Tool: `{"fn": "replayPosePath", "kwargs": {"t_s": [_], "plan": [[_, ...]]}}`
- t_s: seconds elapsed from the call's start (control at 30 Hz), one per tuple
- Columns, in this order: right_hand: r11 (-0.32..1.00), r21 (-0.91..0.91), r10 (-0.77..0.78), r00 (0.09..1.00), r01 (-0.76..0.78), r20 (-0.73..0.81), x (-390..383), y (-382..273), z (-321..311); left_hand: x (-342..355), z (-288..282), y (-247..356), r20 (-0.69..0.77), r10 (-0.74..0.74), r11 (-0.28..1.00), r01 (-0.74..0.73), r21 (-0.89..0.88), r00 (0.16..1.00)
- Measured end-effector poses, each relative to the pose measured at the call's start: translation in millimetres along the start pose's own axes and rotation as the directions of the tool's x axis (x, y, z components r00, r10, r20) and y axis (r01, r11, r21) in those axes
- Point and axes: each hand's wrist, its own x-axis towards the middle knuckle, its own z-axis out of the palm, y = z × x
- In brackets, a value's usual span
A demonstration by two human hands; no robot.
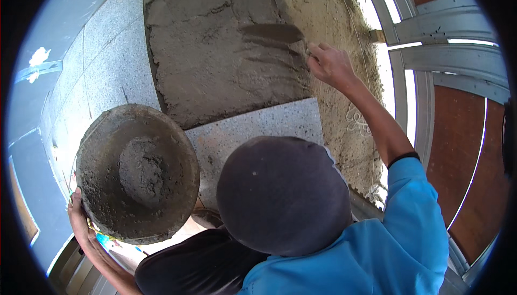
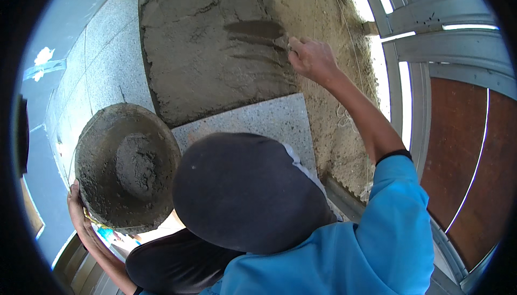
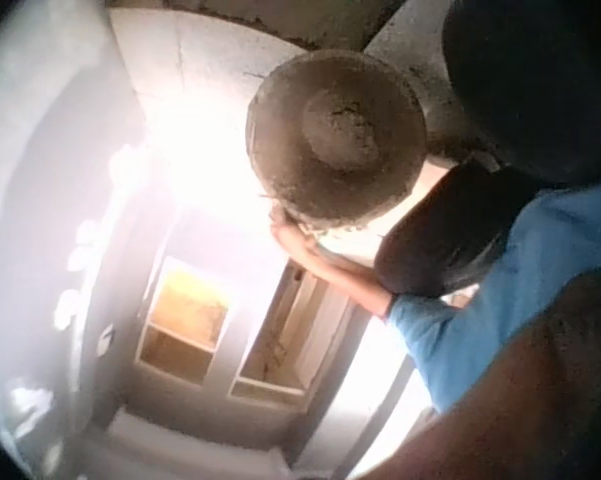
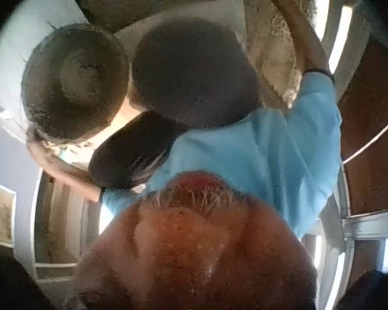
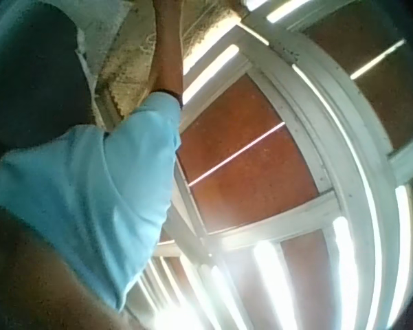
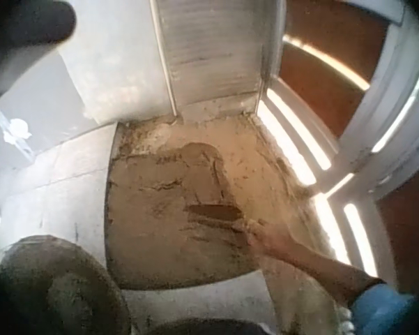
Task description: Apply cement and level the ground to lay floor tiles.
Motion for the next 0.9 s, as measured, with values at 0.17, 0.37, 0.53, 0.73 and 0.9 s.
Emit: {"fn": "replayPosePath", "kwargs": {"t_s": [0.17, 0.37, 0.53, 0.73, 0.9], "plan": [[0.993, -0.064, -0.104, 0.99, 0.098, -0.097, 31.8, 34.8, 34.9, 4.4, -2.3, -6.0, 0.062, 0.025, 0.997, -0.02, -0.08, 0.998], [0.975, -0.21, -0.1, 0.985, 0.068, -0.143, 65.2, 45.6, 30.4, -3.1, 2.0, -3.6, 0.025, 0.052, 0.998, -0.051, -0.044, 0.998], [1.0, -0.023, -0.012, 0.973, 0.007, -0.23, 107.1, 21.7, 1.4, -5.5, 8.1, 0.3, -0.035, 0.035, 0.999, -0.036, -0.025, 0.999], [0.992, -0.117, 0.022, 0.985, -0.042, -0.173, 162.2, 19.4, 3.7, -2.0, -6.4, -5.2, -0.052, 0.008, 0.999, -0.006, 0.034, 0.999], [0.963, -0.268, -0.021, 0.997, 0.001, -0.069, 208.9, 51.1, 34.1, -0.2, -8.0, -8.7, -0.044, -0.004, 0.998, 0.007, 0.055, 0.999]]}}
